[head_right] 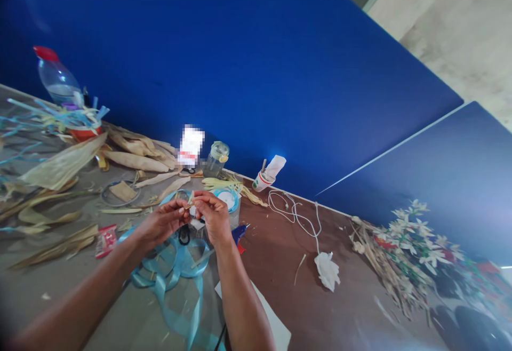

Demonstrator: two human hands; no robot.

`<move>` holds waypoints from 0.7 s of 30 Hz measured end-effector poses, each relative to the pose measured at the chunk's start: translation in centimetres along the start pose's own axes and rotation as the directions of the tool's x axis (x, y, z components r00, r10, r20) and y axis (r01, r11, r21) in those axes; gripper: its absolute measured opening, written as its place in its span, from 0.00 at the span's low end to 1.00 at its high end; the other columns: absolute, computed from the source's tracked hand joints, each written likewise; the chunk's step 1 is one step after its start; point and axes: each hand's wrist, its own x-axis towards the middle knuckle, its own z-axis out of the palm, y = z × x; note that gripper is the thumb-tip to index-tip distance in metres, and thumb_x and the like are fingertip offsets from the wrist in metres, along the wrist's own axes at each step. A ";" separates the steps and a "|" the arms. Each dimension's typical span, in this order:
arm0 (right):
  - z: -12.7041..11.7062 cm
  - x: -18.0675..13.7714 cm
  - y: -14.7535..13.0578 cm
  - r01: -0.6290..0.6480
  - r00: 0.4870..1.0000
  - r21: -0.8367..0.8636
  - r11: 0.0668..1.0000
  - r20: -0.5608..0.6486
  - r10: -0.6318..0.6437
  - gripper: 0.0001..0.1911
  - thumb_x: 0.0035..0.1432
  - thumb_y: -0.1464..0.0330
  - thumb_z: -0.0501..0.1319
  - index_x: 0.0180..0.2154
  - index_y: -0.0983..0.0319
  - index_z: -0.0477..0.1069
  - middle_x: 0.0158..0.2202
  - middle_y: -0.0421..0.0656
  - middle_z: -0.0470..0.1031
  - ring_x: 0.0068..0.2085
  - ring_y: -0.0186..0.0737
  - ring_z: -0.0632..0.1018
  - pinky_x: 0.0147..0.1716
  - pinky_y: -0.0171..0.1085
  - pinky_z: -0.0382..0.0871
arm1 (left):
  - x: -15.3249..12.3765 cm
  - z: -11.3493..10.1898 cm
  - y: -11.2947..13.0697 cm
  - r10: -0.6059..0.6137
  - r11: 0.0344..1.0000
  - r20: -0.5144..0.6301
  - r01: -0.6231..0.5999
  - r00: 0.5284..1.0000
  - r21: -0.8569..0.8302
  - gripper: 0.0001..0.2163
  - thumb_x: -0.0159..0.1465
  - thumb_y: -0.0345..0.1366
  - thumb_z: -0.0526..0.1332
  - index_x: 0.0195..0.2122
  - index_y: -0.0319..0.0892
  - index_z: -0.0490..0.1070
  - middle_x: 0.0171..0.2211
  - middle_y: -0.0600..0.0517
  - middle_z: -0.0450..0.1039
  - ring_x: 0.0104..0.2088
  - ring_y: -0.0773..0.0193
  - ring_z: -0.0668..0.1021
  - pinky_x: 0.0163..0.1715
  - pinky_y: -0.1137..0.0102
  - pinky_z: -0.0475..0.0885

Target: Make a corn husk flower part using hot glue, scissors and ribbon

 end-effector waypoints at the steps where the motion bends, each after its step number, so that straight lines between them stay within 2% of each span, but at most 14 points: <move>1: 0.0 0.0 0.0 -0.009 1.000 0.003 1.000 0.004 0.009 0.05 0.43 0.67 0.66 0.26 0.61 0.78 0.39 0.42 0.77 0.20 0.25 0.66 0.20 0.31 0.61 | 0.0 0.0 0.0 0.008 1.000 -0.004 -0.008 1.000 0.009 0.09 0.49 0.33 0.70 0.30 0.39 0.75 0.24 0.54 0.73 0.26 0.69 0.74 0.31 0.73 0.69; 5: -0.1 0.1 0.2 -0.048 0.998 0.013 0.999 0.034 0.048 0.06 0.43 0.65 0.66 0.26 0.61 0.78 0.36 0.43 0.78 0.19 0.26 0.66 0.19 0.31 0.60 | -0.2 0.5 0.2 0.033 0.998 -0.046 -0.030 0.998 0.059 0.10 0.50 0.34 0.69 0.33 0.40 0.75 0.29 0.51 0.75 0.29 0.66 0.75 0.33 0.70 0.69; 9: -0.3 0.1 0.5 -0.019 0.999 0.000 1.000 0.042 0.019 0.06 0.43 0.65 0.66 0.25 0.61 0.77 0.34 0.42 0.78 0.19 0.26 0.66 0.18 0.31 0.59 | -0.4 0.9 0.3 0.036 0.994 -0.075 -0.029 0.997 0.101 0.09 0.50 0.33 0.69 0.33 0.40 0.76 0.31 0.51 0.76 0.31 0.65 0.76 0.35 0.70 0.70; 14: -0.6 0.0 0.9 -0.012 0.999 -0.002 1.000 0.035 0.012 0.04 0.44 0.67 0.66 0.25 0.61 0.77 0.28 0.40 0.75 0.18 0.26 0.64 0.17 0.30 0.57 | -0.5 0.7 0.1 -0.025 1.000 -0.033 0.025 0.999 0.011 0.09 0.51 0.35 0.69 0.32 0.40 0.75 0.27 0.52 0.75 0.29 0.67 0.75 0.35 0.70 0.70; 21: -0.9 -0.5 1.1 -0.016 0.992 -0.064 0.998 0.121 0.023 0.05 0.47 0.66 0.66 0.26 0.61 0.77 0.29 0.40 0.75 0.21 0.27 0.65 0.19 0.30 0.57 | -0.4 0.2 0.1 -0.134 0.988 0.069 0.138 0.989 -0.069 0.05 0.55 0.33 0.67 0.27 0.36 0.74 0.20 0.54 0.69 0.23 0.72 0.71 0.30 0.73 0.69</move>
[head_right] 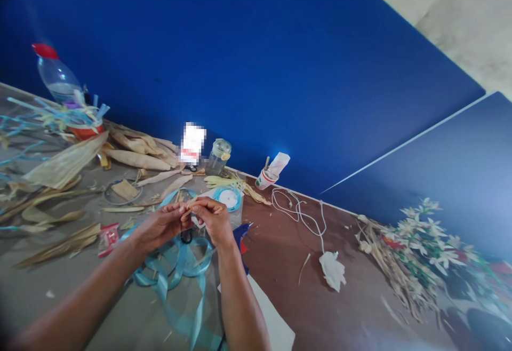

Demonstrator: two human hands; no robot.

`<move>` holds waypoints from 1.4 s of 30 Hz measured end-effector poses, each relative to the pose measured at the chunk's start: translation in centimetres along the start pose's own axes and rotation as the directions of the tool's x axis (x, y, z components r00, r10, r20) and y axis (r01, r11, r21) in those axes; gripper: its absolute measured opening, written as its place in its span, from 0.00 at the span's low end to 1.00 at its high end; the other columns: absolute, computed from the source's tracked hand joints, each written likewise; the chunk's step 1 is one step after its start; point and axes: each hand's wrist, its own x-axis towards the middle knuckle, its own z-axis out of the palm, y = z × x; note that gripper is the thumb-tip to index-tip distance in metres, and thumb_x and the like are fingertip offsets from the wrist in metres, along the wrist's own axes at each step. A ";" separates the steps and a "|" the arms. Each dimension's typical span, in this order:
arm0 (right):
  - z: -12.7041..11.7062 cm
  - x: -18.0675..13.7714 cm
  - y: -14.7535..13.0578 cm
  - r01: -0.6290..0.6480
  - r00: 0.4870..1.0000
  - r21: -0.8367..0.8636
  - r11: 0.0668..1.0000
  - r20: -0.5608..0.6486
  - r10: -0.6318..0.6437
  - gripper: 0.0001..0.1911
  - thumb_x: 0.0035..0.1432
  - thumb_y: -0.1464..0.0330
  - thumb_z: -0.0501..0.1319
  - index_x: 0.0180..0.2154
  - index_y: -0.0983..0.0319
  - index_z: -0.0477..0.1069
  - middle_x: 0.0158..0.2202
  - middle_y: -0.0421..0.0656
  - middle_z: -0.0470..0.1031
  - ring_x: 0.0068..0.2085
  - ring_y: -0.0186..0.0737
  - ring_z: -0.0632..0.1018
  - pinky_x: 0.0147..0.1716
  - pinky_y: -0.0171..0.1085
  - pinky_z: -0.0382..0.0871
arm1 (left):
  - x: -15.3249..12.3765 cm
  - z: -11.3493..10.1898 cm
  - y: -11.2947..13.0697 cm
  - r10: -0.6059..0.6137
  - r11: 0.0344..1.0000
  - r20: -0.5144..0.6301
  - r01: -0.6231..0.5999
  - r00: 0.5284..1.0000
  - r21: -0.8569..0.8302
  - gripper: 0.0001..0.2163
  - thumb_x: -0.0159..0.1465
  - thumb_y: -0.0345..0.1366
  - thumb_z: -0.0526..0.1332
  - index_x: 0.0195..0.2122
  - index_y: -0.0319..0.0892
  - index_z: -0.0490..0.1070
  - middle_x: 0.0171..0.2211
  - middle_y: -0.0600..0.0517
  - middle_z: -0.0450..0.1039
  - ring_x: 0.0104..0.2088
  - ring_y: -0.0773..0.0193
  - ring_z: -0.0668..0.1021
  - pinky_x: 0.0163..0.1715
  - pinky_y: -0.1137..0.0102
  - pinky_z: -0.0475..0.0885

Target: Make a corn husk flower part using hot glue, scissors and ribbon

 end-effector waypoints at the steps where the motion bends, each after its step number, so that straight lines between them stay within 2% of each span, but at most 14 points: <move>1: 0.0 -0.1 0.0 -0.004 1.000 -0.003 1.000 0.001 0.004 0.05 0.46 0.66 0.66 0.26 0.61 0.77 0.29 0.39 0.75 0.21 0.27 0.64 0.19 0.30 0.57 | 0.0 -0.1 0.0 -0.017 1.000 0.002 0.017 1.000 -0.003 0.05 0.54 0.32 0.67 0.27 0.36 0.74 0.19 0.54 0.69 0.22 0.72 0.70 0.30 0.73 0.69; 4: 0.1 -0.1 -0.1 0.002 1.000 -0.010 1.000 0.012 -0.002 0.04 0.46 0.67 0.66 0.26 0.61 0.77 0.34 0.40 0.75 0.21 0.26 0.64 0.21 0.30 0.58 | 0.0 -0.2 0.0 -0.032 1.000 -0.005 0.032 0.999 -0.001 0.05 0.52 0.32 0.68 0.28 0.37 0.75 0.19 0.54 0.69 0.22 0.72 0.70 0.31 0.72 0.69; 7: -0.2 0.0 0.2 0.034 0.999 -0.030 0.999 -0.031 -0.035 0.04 0.46 0.67 0.66 0.26 0.61 0.77 0.40 0.41 0.73 0.22 0.26 0.66 0.22 0.31 0.60 | 0.0 -0.2 -0.1 0.016 1.000 -0.062 -0.015 0.998 0.012 0.06 0.51 0.33 0.69 0.27 0.38 0.74 0.20 0.55 0.70 0.22 0.72 0.71 0.31 0.72 0.69; 9: -0.4 0.2 0.5 0.028 0.993 -0.027 0.999 -0.111 -0.031 0.05 0.45 0.66 0.66 0.26 0.61 0.76 0.35 0.40 0.73 0.21 0.25 0.64 0.21 0.30 0.58 | 0.1 -0.2 -0.3 0.079 0.995 -0.107 -0.072 0.991 0.066 0.07 0.49 0.34 0.70 0.28 0.39 0.74 0.21 0.55 0.71 0.23 0.72 0.72 0.30 0.74 0.68; 12: -0.6 0.5 0.9 -0.044 0.977 0.000 0.999 -0.211 0.043 0.06 0.44 0.66 0.65 0.25 0.63 0.75 0.23 0.37 0.71 0.18 0.25 0.61 0.18 0.29 0.53 | 0.2 -0.3 -0.7 0.188 0.960 -0.139 -0.153 0.972 0.233 0.08 0.51 0.36 0.69 0.30 0.40 0.74 0.22 0.55 0.71 0.25 0.71 0.72 0.29 0.75 0.66; 14: -0.6 0.6 0.8 -0.078 0.969 0.009 0.997 -0.233 0.078 0.07 0.44 0.66 0.65 0.25 0.63 0.74 0.20 0.36 0.70 0.16 0.24 0.60 0.16 0.29 0.50 | 0.3 -0.5 -0.9 0.242 0.922 -0.131 -0.186 0.961 0.340 0.08 0.52 0.37 0.68 0.31 0.41 0.74 0.22 0.55 0.72 0.25 0.70 0.72 0.29 0.75 0.66; 17: -0.4 0.5 0.3 -0.091 0.967 0.006 0.996 -0.239 0.090 0.07 0.45 0.66 0.64 0.25 0.64 0.73 0.21 0.37 0.72 0.15 0.23 0.59 0.15 0.29 0.48 | 0.4 -0.6 -1.2 0.281 0.887 -0.103 -0.217 0.954 0.409 0.08 0.53 0.38 0.67 0.32 0.41 0.74 0.22 0.55 0.72 0.26 0.70 0.72 0.29 0.75 0.66; 20: -0.2 0.3 -0.2 -0.100 0.960 0.002 0.995 -0.262 0.097 0.08 0.45 0.65 0.64 0.25 0.64 0.73 0.21 0.37 0.72 0.15 0.23 0.59 0.14 0.28 0.48 | 0.5 -0.5 -1.3 0.282 0.900 -0.090 -0.230 0.955 0.371 0.10 0.52 0.37 0.68 0.33 0.41 0.74 0.22 0.55 0.72 0.26 0.69 0.73 0.29 0.75 0.66; 24: 0.0 0.1 -0.5 -0.102 0.951 0.003 0.995 -0.293 0.099 0.08 0.44 0.65 0.64 0.24 0.64 0.72 0.19 0.37 0.71 0.15 0.23 0.59 0.14 0.28 0.48 | 0.4 -0.1 -1.1 0.255 0.944 -0.098 -0.226 0.962 0.241 0.13 0.49 0.35 0.70 0.35 0.41 0.74 0.24 0.55 0.73 0.26 0.69 0.74 0.31 0.74 0.68; 30: 0.4 -0.1 -0.4 -0.101 0.949 -0.050 0.994 -0.303 0.081 0.09 0.46 0.64 0.63 0.25 0.64 0.71 0.18 0.37 0.71 0.15 0.24 0.59 0.14 0.28 0.49 | 0.6 0.2 -1.3 0.229 0.969 -0.136 -0.212 0.964 0.130 0.12 0.46 0.33 0.72 0.33 0.40 0.75 0.24 0.54 0.74 0.26 0.70 0.74 0.29 0.75 0.68; 36: 0.6 -0.2 -0.2 -0.100 0.947 -0.076 0.992 -0.313 0.072 0.09 0.47 0.64 0.62 0.26 0.64 0.72 0.19 0.37 0.72 0.15 0.25 0.60 0.14 0.29 0.51 | 0.8 0.0 -1.6 0.239 0.967 -0.131 -0.224 0.962 0.121 0.11 0.46 0.33 0.72 0.31 0.39 0.76 0.25 0.53 0.75 0.24 0.71 0.74 0.29 0.75 0.68; 42: 0.7 -0.2 -0.2 -0.105 0.948 -0.069 0.992 -0.308 0.079 0.09 0.46 0.63 0.62 0.26 0.64 0.71 0.19 0.36 0.72 0.15 0.25 0.60 0.14 0.29 0.51 | 0.7 0.2 -1.6 0.256 0.954 -0.131 -0.229 0.958 0.193 0.09 0.48 0.34 0.71 0.30 0.38 0.76 0.23 0.53 0.74 0.25 0.70 0.73 0.29 0.73 0.68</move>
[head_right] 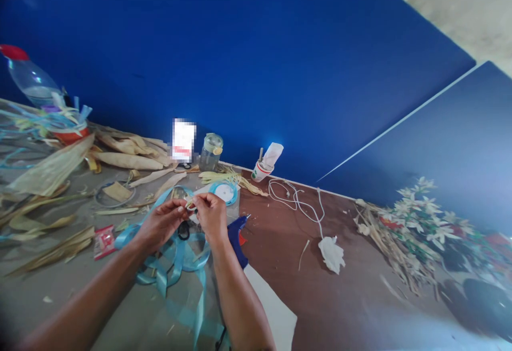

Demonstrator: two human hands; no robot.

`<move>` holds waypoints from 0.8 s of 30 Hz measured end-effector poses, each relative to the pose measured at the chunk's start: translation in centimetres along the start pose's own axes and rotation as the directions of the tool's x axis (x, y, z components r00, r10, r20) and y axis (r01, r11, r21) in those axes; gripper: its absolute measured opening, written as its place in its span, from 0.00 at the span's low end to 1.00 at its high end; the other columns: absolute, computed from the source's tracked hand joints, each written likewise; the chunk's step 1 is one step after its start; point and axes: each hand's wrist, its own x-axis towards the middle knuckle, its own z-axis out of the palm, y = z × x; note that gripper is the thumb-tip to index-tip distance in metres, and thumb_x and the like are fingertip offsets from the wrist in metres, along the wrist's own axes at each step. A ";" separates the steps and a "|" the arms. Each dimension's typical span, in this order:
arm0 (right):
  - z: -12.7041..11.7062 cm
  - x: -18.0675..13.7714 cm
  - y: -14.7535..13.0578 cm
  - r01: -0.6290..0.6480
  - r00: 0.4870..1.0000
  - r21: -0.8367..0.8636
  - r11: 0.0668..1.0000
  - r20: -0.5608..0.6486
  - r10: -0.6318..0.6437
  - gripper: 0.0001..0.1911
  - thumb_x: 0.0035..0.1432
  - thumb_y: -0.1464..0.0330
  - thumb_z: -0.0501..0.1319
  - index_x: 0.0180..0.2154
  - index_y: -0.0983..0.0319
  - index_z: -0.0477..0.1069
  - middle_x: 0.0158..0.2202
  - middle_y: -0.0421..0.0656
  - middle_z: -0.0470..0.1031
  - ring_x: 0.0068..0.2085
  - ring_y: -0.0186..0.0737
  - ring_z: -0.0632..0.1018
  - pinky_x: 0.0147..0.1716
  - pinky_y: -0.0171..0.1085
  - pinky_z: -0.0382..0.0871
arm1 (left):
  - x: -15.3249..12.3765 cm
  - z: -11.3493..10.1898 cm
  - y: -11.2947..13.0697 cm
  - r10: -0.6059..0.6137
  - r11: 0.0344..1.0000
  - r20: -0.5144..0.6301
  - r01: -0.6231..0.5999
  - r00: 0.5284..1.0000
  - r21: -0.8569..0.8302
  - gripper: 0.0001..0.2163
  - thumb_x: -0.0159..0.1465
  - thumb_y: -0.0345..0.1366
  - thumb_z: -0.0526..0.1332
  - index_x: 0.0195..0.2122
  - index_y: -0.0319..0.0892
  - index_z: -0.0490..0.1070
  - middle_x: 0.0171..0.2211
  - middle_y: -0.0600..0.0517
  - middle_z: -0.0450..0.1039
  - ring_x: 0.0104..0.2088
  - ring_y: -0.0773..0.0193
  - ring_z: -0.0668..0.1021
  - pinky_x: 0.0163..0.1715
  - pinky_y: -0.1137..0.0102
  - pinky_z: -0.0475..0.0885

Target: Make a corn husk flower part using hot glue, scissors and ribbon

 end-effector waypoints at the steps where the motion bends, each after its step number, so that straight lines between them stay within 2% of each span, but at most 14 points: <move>1: 0.0 0.0 0.0 -0.002 1.000 -0.003 1.000 0.002 0.002 0.09 0.47 0.63 0.62 0.26 0.64 0.71 0.19 0.36 0.71 0.15 0.25 0.60 0.14 0.29 0.51 | 0.0 0.0 0.0 0.000 1.000 -0.010 0.000 1.000 0.014 0.09 0.48 0.34 0.71 0.30 0.38 0.76 0.23 0.53 0.73 0.25 0.69 0.73 0.29 0.73 0.68; 8: 0.0 -0.1 0.2 0.035 0.999 -0.050 0.998 0.014 -0.034 0.09 0.49 0.64 0.61 0.27 0.64 0.71 0.20 0.37 0.72 0.15 0.25 0.60 0.14 0.28 0.51 | 0.0 0.0 0.0 0.006 0.999 -0.044 -0.004 0.999 0.047 0.09 0.47 0.35 0.71 0.28 0.39 0.76 0.22 0.54 0.73 0.25 0.69 0.73 0.29 0.73 0.67; 15: -0.3 0.0 1.1 0.122 0.992 -0.204 0.971 0.005 -0.124 0.11 0.52 0.62 0.60 0.28 0.63 0.73 0.20 0.36 0.70 0.18 0.27 0.61 0.18 0.29 0.55 | -0.2 0.3 0.3 -0.007 1.000 -0.050 0.008 0.999 0.027 0.11 0.46 0.36 0.71 0.29 0.39 0.76 0.24 0.53 0.74 0.26 0.68 0.74 0.30 0.73 0.68; 24: -0.2 -0.1 1.0 0.128 0.991 -0.213 0.969 -0.005 -0.132 0.10 0.52 0.62 0.59 0.28 0.63 0.74 0.23 0.38 0.72 0.20 0.29 0.64 0.20 0.30 0.57 | 0.0 0.3 0.4 -0.067 0.997 -0.047 0.065 0.997 -0.043 0.11 0.43 0.34 0.73 0.27 0.38 0.75 0.25 0.52 0.75 0.27 0.67 0.76 0.30 0.72 0.70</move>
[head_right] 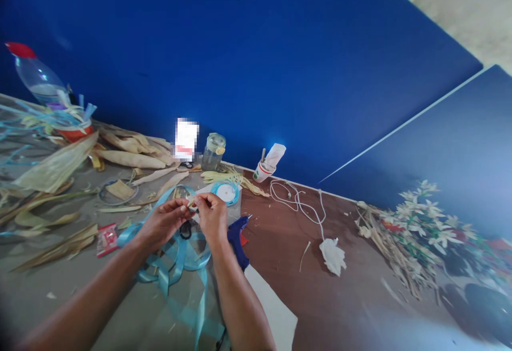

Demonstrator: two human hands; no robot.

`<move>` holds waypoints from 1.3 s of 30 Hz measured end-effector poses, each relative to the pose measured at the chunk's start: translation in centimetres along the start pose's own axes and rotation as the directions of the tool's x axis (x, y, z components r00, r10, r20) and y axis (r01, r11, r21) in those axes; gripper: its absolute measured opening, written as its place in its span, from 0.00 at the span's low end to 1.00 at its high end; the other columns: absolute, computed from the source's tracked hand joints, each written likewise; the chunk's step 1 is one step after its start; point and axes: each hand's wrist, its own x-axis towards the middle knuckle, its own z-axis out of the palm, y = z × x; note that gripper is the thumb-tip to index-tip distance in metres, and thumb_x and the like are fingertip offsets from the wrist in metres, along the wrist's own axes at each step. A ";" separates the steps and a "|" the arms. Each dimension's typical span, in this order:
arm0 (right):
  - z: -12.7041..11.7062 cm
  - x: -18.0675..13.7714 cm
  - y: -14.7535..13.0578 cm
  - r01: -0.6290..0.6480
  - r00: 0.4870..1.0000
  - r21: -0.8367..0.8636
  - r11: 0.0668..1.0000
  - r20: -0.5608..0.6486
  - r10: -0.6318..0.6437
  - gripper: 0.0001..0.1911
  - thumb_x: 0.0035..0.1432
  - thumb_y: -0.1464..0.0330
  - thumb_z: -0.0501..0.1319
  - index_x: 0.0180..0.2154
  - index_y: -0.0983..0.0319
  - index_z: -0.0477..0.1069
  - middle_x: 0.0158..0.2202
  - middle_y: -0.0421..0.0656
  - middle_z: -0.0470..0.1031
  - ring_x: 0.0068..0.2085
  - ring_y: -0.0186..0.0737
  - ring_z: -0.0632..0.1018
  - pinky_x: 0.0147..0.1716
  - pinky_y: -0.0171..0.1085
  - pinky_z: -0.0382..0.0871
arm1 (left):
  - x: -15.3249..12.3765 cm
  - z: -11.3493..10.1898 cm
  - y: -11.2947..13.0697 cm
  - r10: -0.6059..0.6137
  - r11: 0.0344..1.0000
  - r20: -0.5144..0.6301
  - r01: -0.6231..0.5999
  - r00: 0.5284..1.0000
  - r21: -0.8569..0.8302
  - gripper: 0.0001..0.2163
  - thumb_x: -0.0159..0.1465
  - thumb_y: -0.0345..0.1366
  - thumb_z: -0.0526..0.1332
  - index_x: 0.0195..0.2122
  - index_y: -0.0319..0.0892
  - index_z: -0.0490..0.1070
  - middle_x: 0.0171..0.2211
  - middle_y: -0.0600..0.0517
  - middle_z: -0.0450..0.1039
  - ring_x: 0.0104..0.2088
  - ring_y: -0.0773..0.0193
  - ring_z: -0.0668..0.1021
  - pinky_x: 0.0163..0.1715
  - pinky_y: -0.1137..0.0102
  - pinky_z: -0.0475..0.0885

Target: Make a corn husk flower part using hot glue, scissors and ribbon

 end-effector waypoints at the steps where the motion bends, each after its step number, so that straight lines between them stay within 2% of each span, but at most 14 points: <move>1: 0.0 0.0 0.0 0.006 1.000 -0.009 1.000 -0.001 -0.006 0.10 0.52 0.62 0.59 0.28 0.63 0.74 0.23 0.39 0.73 0.21 0.30 0.65 0.21 0.30 0.58 | 0.0 0.0 0.0 -0.005 1.000 0.004 0.005 1.000 -0.001 0.11 0.44 0.34 0.73 0.27 0.38 0.75 0.25 0.51 0.75 0.27 0.66 0.76 0.30 0.72 0.71; 11: 0.0 -0.1 -0.4 0.047 0.999 -0.047 0.998 0.015 -0.047 0.09 0.53 0.65 0.58 0.28 0.63 0.74 0.24 0.38 0.74 0.25 0.32 0.70 0.24 0.31 0.61 | 0.1 -0.9 -0.1 -0.162 0.981 0.071 0.169 0.984 -0.095 0.08 0.48 0.31 0.71 0.27 0.37 0.74 0.23 0.54 0.73 0.25 0.71 0.75 0.36 0.71 0.72; 15: 0.1 -0.2 -0.3 0.033 0.999 -0.043 0.999 0.020 -0.032 0.09 0.52 0.65 0.58 0.28 0.63 0.74 0.24 0.38 0.73 0.24 0.32 0.69 0.23 0.30 0.60 | 0.2 -1.1 -0.2 -0.175 0.979 0.074 0.181 0.982 -0.089 0.08 0.48 0.31 0.71 0.28 0.37 0.74 0.25 0.53 0.73 0.26 0.71 0.75 0.35 0.73 0.72; 21: 0.4 -0.1 -0.4 -0.062 0.998 0.092 0.994 0.024 0.060 0.08 0.49 0.64 0.60 0.28 0.63 0.72 0.22 0.37 0.71 0.18 0.27 0.62 0.17 0.30 0.55 | -0.2 -0.1 0.3 -0.052 0.998 0.020 0.052 0.998 0.022 0.08 0.46 0.34 0.71 0.25 0.39 0.74 0.24 0.53 0.72 0.25 0.69 0.73 0.29 0.74 0.69; 25: 0.5 0.0 -0.8 -0.143 0.990 0.178 0.974 0.045 0.137 0.09 0.47 0.63 0.62 0.28 0.63 0.71 0.21 0.36 0.70 0.16 0.25 0.59 0.16 0.29 0.52 | -0.4 0.3 0.5 0.082 0.979 -0.004 -0.080 0.997 0.189 0.08 0.49 0.37 0.70 0.26 0.39 0.74 0.21 0.55 0.70 0.24 0.69 0.71 0.27 0.74 0.65; 28: 0.4 0.0 -1.0 -0.159 0.987 0.192 0.968 0.071 0.147 0.10 0.46 0.63 0.62 0.27 0.63 0.70 0.21 0.36 0.70 0.16 0.24 0.59 0.15 0.28 0.51 | -0.5 0.5 0.6 0.148 0.949 -0.031 -0.133 0.989 0.286 0.09 0.50 0.39 0.69 0.26 0.41 0.73 0.21 0.55 0.69 0.24 0.69 0.70 0.27 0.75 0.64; 32: 0.5 0.0 -0.9 -0.153 0.987 0.192 0.969 0.084 0.140 0.08 0.46 0.64 0.62 0.25 0.64 0.70 0.20 0.36 0.70 0.16 0.24 0.60 0.15 0.28 0.51 | -0.6 0.8 0.7 0.185 0.930 -0.044 -0.160 0.982 0.329 0.10 0.49 0.40 0.69 0.26 0.41 0.72 0.21 0.55 0.70 0.24 0.69 0.69 0.27 0.75 0.64; 39: 0.3 0.2 -0.9 -0.150 0.989 0.203 0.968 0.026 0.148 0.08 0.45 0.64 0.61 0.22 0.63 0.69 0.18 0.35 0.68 0.16 0.25 0.58 0.15 0.29 0.49 | -0.4 0.5 0.3 0.170 0.932 -0.025 -0.153 0.985 0.327 0.09 0.48 0.39 0.70 0.25 0.41 0.72 0.22 0.54 0.70 0.25 0.67 0.70 0.28 0.74 0.64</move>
